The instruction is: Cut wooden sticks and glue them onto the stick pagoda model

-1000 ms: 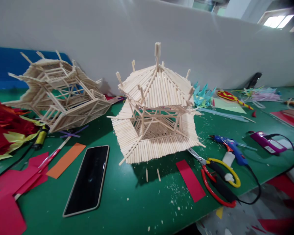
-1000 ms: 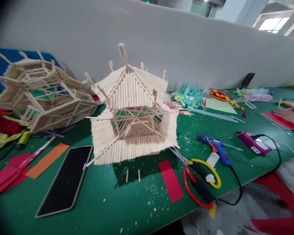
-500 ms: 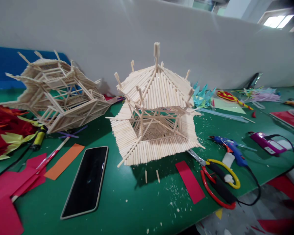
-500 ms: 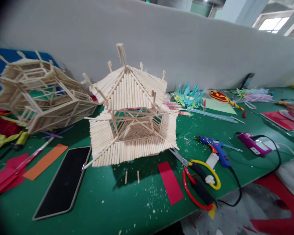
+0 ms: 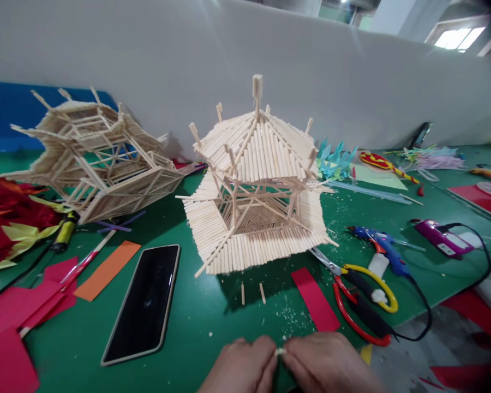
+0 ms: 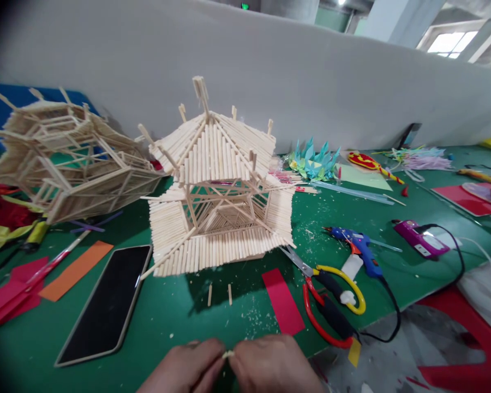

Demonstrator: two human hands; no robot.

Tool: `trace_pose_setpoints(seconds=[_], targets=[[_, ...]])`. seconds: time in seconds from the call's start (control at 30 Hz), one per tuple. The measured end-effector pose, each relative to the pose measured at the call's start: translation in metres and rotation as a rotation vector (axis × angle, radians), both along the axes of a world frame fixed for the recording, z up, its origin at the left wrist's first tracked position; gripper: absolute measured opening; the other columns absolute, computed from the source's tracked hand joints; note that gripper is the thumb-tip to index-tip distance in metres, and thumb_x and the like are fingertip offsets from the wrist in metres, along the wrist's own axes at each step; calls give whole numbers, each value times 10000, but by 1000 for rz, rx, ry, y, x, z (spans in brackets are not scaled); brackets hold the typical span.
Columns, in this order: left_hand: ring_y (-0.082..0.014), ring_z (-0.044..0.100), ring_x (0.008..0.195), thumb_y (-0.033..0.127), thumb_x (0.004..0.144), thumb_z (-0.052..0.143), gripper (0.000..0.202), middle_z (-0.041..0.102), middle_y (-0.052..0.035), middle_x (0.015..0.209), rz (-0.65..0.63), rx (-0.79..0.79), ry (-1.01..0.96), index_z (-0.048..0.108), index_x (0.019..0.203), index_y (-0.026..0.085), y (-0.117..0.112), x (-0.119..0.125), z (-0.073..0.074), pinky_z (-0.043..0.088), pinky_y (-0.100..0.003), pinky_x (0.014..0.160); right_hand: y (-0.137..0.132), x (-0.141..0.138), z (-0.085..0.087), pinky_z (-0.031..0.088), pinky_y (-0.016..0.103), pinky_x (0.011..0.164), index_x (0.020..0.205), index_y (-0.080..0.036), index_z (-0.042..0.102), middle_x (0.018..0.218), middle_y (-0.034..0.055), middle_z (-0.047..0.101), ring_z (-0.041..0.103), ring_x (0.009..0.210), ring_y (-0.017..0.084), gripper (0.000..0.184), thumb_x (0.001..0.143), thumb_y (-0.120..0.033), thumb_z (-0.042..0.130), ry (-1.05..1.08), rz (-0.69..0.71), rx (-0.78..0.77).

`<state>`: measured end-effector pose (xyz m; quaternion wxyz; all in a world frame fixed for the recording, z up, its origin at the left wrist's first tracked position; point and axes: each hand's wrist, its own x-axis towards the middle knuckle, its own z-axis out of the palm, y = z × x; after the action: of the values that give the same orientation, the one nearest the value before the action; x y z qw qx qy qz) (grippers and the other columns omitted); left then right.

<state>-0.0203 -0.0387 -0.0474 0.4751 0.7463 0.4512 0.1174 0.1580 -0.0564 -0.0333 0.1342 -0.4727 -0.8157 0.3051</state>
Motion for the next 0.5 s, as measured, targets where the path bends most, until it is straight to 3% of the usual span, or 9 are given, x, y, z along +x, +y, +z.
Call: trace_pose_setpoints(seconds=[0.1,0.23,0.3,0.37,0.5], targets=[[-164,509,530,239,832,376,267,586,-43,581,145,130,-69,572,658,190,8,5,18,343,-259,531,23,-3,2,384,261,486,660,-174,562,585,35,604,565,524,161,323,873,-205,322,-137,-98,67],[-144,502,622,282,803,476,170,586,-18,680,428,-74,-381,613,754,193,15,0,39,377,-219,584,42,5,-4,428,239,637,784,-194,608,742,24,624,581,711,145,297,899,-309,359,201,-284,-82],[-114,439,553,305,752,559,137,529,15,606,613,-201,-496,639,773,195,19,-4,38,340,-198,514,46,8,-10,434,239,688,893,-220,626,824,23,619,575,790,144,240,876,-340,420,345,-320,-141],[-85,349,484,330,713,610,175,443,46,529,731,-320,-580,656,798,185,21,-8,32,273,-188,455,49,9,-15,435,253,695,945,-238,629,837,24,605,567,802,150,221,860,-341,452,354,-352,-142],[-68,294,479,384,683,641,261,380,63,505,803,-492,-684,660,792,148,22,-8,17,227,-185,453,52,5,-24,427,309,730,967,-219,627,849,51,571,540,820,178,228,869,-267,427,183,-334,27]])
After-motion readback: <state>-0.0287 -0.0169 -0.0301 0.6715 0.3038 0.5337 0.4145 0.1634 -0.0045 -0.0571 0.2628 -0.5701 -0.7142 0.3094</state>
